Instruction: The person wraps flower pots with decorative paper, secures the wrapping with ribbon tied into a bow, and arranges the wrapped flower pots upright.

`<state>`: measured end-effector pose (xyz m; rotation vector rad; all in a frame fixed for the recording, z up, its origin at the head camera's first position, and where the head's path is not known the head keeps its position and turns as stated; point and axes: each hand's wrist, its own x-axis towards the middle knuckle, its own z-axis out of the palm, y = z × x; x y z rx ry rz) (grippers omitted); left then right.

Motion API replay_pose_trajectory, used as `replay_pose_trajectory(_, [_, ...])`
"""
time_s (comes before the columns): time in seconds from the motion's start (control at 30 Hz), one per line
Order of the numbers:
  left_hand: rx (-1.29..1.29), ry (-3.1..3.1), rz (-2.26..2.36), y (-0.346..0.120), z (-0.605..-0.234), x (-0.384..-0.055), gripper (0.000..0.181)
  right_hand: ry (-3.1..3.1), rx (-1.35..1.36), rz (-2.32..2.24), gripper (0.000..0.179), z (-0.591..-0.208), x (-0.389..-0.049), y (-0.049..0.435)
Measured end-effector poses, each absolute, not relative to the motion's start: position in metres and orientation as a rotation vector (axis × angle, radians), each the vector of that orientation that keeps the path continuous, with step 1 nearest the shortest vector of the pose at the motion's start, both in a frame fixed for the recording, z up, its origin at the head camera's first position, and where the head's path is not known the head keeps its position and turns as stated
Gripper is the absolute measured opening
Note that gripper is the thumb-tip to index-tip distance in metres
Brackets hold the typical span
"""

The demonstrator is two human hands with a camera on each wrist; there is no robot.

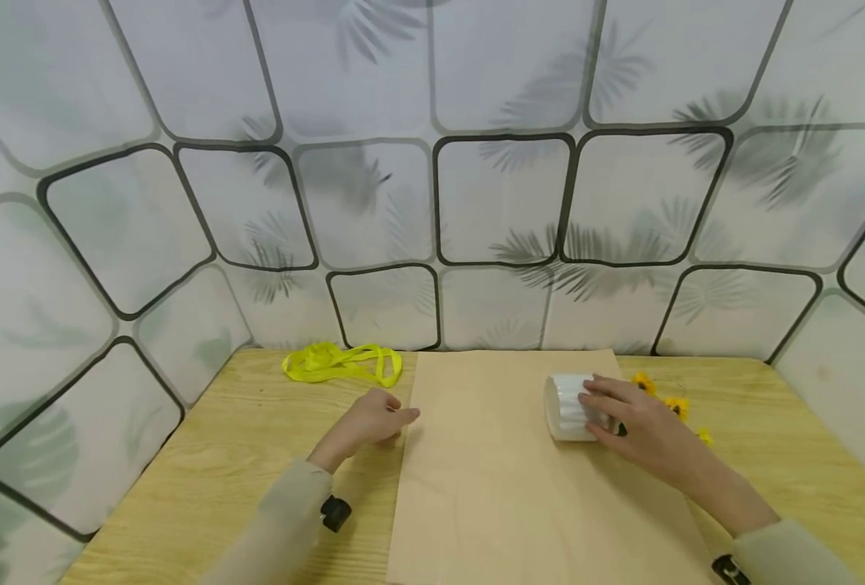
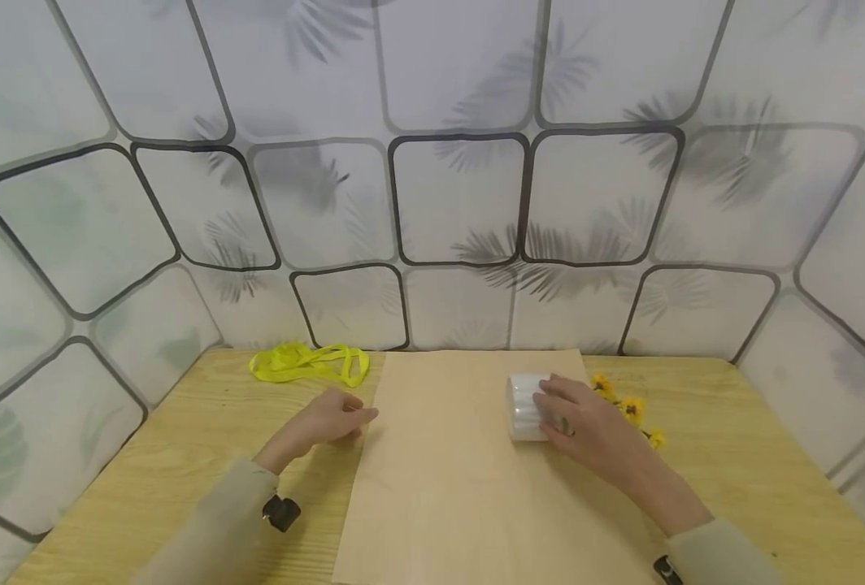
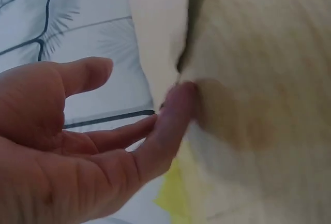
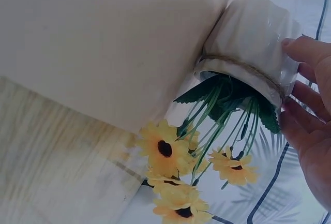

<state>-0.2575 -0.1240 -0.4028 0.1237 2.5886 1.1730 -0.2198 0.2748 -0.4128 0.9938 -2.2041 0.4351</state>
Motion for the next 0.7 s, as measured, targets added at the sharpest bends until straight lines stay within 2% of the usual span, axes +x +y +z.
replay_pose_trajectory(0.1, [0.062,2.395,1.377,-0.131,-0.406,-0.257,0.039,-2.207,0.988,0.438,0.061,-0.413,-0.22,0.276])
replay_pose_trajectory(0.27, [-0.102,2.192,1.567,-0.13,-0.407,-0.257,0.062,-2.204,1.0,0.46,0.06,-0.414,-0.222,0.276])
replay_pose_trajectory(0.43, [-0.193,2.167,1.603,-0.124,-0.408,-0.261,0.06,-2.207,0.987,0.463,0.059,-0.415,-0.222,0.277])
replay_pose_trajectory(0.5, [-0.192,2.165,1.614,-0.122,-0.409,-0.262,0.053,-2.219,0.975,0.455,0.055,-0.414,-0.222,0.277])
replay_pose_trajectory(0.6, [-0.132,2.174,1.606,-0.12,-0.411,-0.264,0.03,-2.25,0.964,0.448,0.041,-0.414,-0.221,0.277])
replay_pose_trajectory(0.7, [-0.073,2.208,1.58,-0.118,-0.413,-0.264,0.022,-2.274,0.952,0.441,0.054,-0.414,-0.22,0.277])
